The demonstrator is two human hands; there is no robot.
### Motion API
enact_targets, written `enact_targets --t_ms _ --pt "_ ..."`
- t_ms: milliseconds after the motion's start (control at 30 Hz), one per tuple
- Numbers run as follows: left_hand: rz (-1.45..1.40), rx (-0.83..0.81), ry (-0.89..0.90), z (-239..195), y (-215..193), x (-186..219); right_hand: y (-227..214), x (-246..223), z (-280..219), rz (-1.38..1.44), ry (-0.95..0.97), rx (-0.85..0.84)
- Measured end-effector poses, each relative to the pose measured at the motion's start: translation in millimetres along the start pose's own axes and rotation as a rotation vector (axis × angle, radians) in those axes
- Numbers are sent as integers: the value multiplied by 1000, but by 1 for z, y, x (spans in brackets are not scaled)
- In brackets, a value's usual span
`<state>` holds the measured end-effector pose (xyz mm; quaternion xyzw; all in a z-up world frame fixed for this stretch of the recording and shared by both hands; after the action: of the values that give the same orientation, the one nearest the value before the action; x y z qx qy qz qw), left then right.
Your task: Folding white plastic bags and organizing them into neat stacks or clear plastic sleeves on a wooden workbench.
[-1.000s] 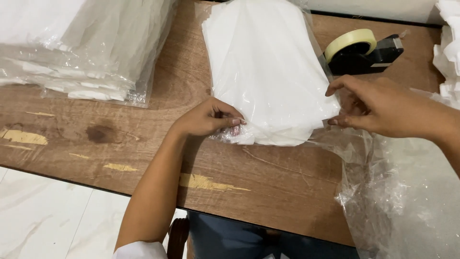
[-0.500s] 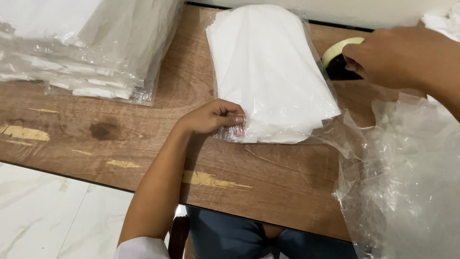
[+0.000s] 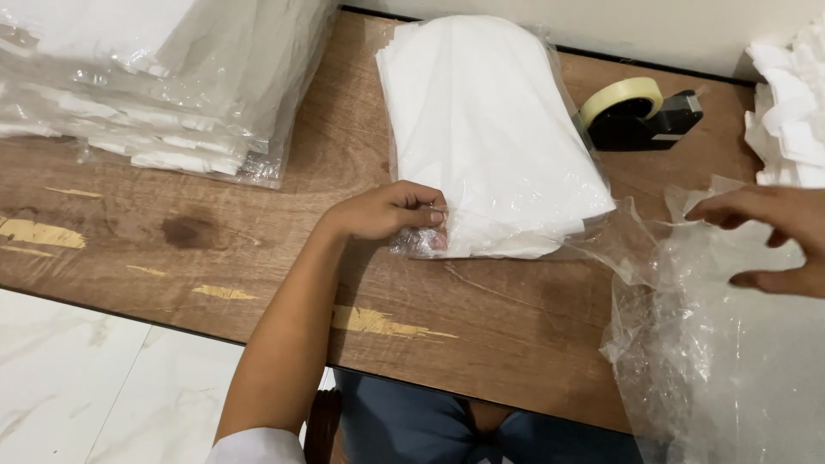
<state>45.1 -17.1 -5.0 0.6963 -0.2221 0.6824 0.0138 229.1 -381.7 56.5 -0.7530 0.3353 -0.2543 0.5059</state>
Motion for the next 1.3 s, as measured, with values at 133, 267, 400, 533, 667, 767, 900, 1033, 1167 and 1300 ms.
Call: enact_targets --t_ms 133,267,400,533,667,767,900,1033,1167,1300 --pt "-9 3 34 1 0 -4 18 -54 -21 162 -140 132" --pt "14 22 15 0 0 -2 38 -82 -14 341 -434 457" --pt "-33 9 18 -1 2 1 49 -89 1 457 -612 653" --pt "0 -20 55 -4 2 7 29 -113 1 546 -665 696" --pt "93 -8 54 -9 4 19 49 -107 15 885 -607 680" --pt "185 10 78 -12 6 28 72 -99 29 1164 -235 507" --pt "216 209 128 -18 3 46 78 -96 33 1324 -212 699" --pt "72 282 92 -15 -3 41 61 -116 34 1332 -165 659" --pt "149 318 67 -14 -2 36 72 -105 45 1205 -171 747" --pt "304 374 83 -12 5 44 73 -104 54 1088 -259 807"
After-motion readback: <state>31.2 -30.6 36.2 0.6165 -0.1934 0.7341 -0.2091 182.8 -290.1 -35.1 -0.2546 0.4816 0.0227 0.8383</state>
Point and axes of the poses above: each hand's wrist, its own z-axis towards the middle knuckle, its own y-axis out of the palm, x = y × z, the point moved 6 cm from there along z, towards the middle knuckle, and after that the axes turned 5 degrees about x, right-handed, at the moved point
